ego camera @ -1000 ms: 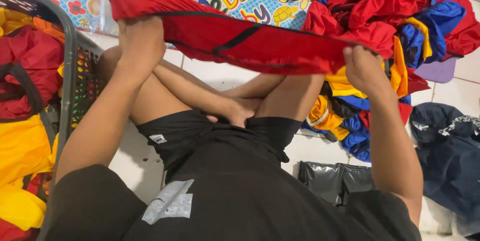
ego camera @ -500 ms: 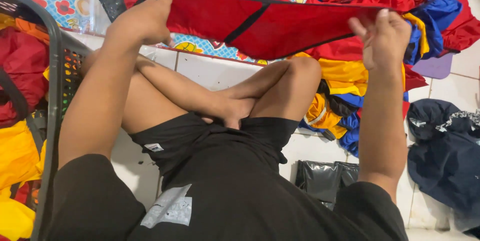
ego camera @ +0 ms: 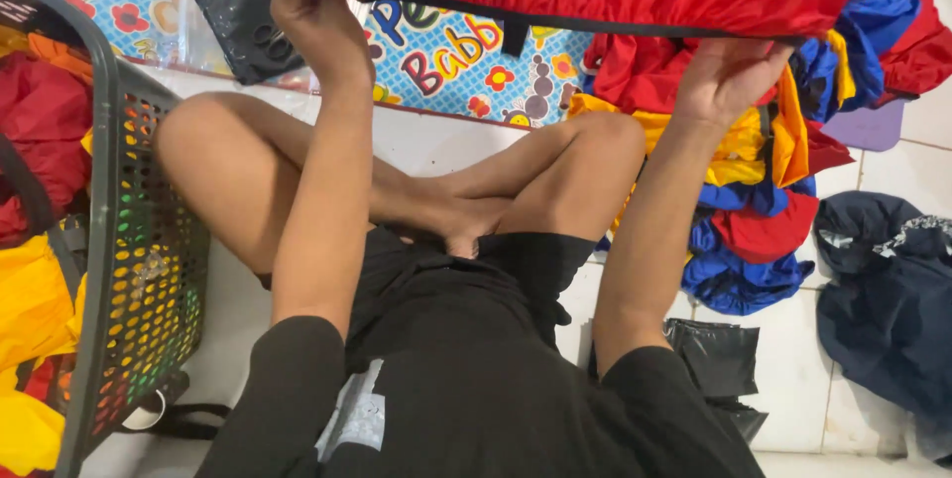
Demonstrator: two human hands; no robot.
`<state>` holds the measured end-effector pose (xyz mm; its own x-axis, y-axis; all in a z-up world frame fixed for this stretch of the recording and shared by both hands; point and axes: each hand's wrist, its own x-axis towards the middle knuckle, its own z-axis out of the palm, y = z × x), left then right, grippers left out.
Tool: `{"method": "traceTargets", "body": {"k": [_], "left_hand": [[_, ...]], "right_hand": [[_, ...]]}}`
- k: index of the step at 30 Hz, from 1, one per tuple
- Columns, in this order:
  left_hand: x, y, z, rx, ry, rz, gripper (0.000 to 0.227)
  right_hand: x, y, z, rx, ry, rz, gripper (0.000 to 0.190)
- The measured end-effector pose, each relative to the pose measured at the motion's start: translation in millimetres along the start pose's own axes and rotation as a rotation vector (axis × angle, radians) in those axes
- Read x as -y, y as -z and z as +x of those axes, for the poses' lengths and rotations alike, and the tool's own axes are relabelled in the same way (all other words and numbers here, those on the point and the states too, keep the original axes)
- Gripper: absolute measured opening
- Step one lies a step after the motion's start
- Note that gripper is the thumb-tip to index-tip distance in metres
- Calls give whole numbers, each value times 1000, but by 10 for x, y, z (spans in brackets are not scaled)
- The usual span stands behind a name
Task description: Trimming loose threads from red fabric items with scissors and then folding them neatly.
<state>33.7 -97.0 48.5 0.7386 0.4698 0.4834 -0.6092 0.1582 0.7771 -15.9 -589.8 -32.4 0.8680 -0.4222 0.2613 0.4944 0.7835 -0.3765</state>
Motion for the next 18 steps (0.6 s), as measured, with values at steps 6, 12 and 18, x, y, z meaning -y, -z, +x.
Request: {"method": "traceTargets", "body": {"k": [6,12,18], "left_hand": [[472,322,-261,-249,853,-736,20],[90,65,-457,64,929,-461,24],[-123,-12,-300,349,970,-154,30]], "right_hand": [[-84,-638,-114,9,-59,-193,34],[-138,-918,-42,8,-110,-436,34],[-296,-1038,-116,-11,-185,-673,36]]}}
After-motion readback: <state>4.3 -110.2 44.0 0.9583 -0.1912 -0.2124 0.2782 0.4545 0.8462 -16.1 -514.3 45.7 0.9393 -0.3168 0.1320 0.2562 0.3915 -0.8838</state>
